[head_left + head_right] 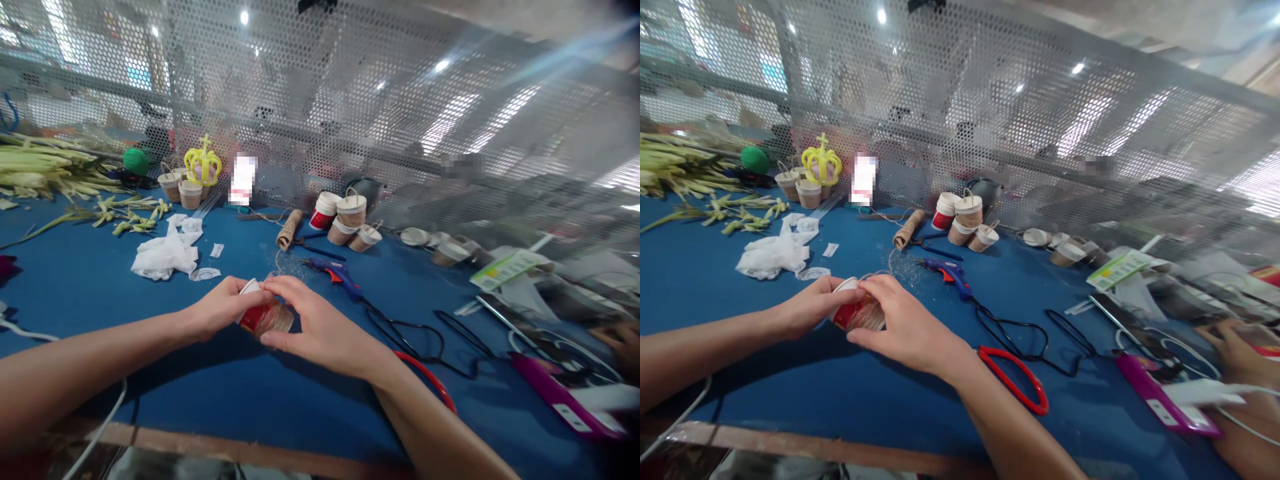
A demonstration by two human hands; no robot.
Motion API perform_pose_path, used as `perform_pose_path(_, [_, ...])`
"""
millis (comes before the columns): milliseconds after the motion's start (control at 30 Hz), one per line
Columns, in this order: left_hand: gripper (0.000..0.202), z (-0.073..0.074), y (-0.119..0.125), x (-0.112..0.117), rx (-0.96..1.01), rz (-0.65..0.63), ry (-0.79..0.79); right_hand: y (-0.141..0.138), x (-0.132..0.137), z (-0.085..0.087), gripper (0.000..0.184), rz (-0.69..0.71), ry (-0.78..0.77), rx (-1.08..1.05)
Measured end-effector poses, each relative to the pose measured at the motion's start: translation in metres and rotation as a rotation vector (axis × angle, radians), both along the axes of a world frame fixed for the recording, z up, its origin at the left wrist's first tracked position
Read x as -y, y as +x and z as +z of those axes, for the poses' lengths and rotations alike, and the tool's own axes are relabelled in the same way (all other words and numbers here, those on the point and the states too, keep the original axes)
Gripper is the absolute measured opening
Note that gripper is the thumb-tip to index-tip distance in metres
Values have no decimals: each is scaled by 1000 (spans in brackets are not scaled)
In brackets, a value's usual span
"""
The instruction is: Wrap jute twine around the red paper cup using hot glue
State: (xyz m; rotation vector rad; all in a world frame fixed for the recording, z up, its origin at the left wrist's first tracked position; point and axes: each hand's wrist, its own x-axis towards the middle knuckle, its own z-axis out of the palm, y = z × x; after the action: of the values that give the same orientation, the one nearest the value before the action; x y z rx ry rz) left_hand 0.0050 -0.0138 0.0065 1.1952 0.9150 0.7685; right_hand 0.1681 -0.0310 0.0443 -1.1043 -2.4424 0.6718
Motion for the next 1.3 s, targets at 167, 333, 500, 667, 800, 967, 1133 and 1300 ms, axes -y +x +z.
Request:
perform_pose_path(167, [25, 1, 0, -2, -21, 54, -46, 21, -21, 7, 21, -275, -93, 8])
perform_pose_path(333, [25, -3, 1, -4, -62, 95, -26, 73, -63, 0, 23, -781, 12, 188])
perform_pose_path(500, [28, -4, 3, -4, -126, 118, 8, 103, -91, -26, 24, -848, -209, 282])
perform_pose_path(667, [29, -2, 4, -6, -151, 129, 11, 103, -95, -37, 25, -871, -308, 161])
perform_pose_path(800, [32, -6, 1, -9, -176, 117, 65, 94, -77, -23, 9, -826, -327, -82])
perform_pose_path(967, [33, -8, -1, -13, -230, 129, 127, 73, -33, 7, 12, -652, -441, -333])
perform_pose_path(1133, [32, -8, -3, -15, -270, 102, 158, 51, 3, 8, 19, -424, -466, -257])
perform_pose_path(1300, [30, -8, -5, -16, -253, 59, 194, 43, 15, -1, 22, -474, -414, -164])
